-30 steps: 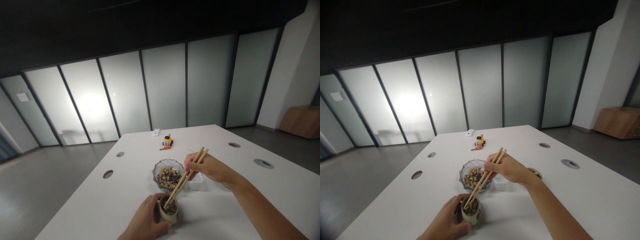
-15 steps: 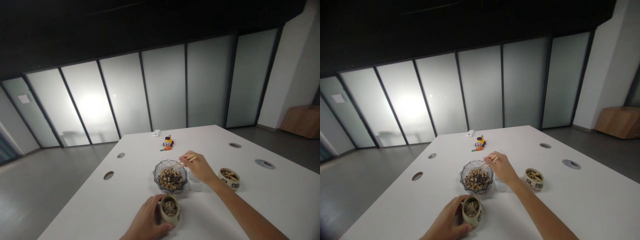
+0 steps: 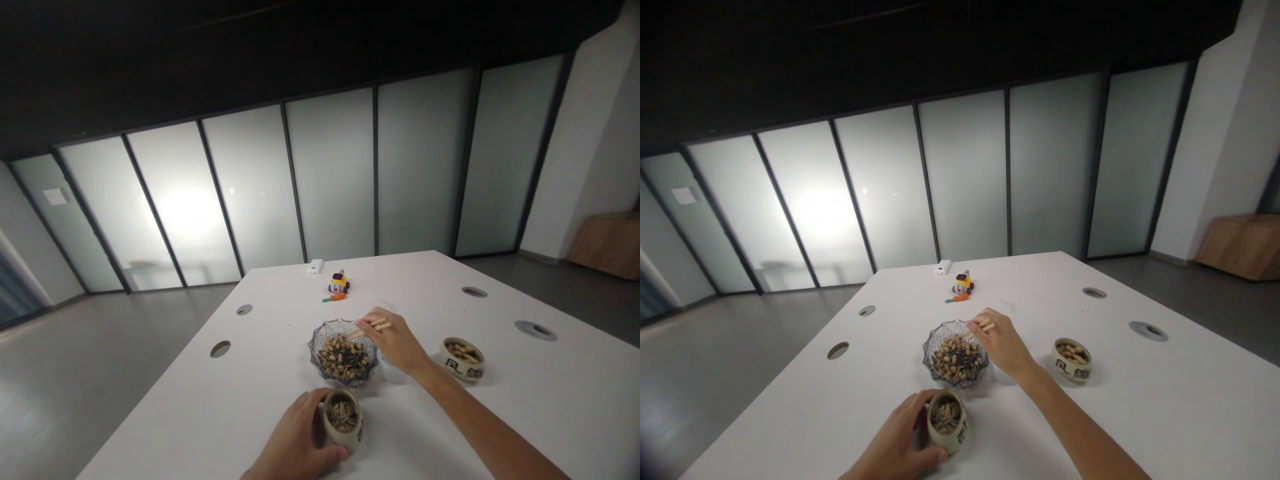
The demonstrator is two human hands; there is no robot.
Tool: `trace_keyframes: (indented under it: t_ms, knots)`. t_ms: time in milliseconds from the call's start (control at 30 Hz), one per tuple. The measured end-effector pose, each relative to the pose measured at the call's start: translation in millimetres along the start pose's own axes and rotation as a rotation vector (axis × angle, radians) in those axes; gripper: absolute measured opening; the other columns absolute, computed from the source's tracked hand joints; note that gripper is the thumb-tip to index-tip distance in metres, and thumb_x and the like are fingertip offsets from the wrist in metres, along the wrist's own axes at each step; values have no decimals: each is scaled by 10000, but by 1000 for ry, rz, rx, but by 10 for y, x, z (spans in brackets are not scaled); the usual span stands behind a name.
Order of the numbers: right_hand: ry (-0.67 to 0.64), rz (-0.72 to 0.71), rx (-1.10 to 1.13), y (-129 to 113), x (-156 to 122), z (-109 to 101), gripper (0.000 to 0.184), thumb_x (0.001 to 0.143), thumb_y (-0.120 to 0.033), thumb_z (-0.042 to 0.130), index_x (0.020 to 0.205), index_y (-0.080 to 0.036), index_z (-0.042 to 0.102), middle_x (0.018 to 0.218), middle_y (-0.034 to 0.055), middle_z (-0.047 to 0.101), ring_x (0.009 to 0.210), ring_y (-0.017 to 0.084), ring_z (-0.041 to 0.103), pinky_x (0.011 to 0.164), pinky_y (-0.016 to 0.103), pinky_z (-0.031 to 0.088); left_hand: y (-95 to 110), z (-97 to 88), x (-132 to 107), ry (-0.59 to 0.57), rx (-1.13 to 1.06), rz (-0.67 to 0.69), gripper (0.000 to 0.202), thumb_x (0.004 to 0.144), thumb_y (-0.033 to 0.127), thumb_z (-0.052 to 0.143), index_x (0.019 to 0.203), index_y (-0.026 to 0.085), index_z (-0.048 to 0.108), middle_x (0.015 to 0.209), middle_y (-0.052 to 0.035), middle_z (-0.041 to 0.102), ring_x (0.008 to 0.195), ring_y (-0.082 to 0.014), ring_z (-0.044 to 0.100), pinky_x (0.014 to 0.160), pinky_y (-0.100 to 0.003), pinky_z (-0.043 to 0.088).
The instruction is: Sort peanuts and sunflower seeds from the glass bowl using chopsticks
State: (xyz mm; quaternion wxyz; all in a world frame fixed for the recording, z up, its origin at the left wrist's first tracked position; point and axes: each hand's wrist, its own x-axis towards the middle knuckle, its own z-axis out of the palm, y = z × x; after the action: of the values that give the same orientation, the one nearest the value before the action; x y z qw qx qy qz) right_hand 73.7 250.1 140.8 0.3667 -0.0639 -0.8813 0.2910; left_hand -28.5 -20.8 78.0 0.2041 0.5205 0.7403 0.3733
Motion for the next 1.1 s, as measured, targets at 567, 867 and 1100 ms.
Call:
trace_keyframes:
  t_ms: [567,867,1100]
  knots:
    - [33,26,-50,23,5,16,413,1053,-407,489,713,-243,657,770,41,698,726,220,667,728,346,516,28,2,-14,10,6,-21,752,748,469,886,1418,246,627,1346,-97,717,1182,-327,634,1036,-380,488]
    - [17,24,-46,10,-4,28,403,1063,-421,479,754,-243,667,792,44,698,752,225,682,689,330,538,25,1,-13,6,1,-11,757,759,538,875,1411,245,626,1348,-104,715,1166,-330,639,1070,-400,480]
    - [19,-9,-69,-41,-7,3,426,1078,-415,452,771,-234,685,804,49,700,775,236,690,769,362,516,37,4,-17,7,4,-11,751,760,529,857,1410,232,625,1361,-116,711,1198,-338,635,1043,-386,497]
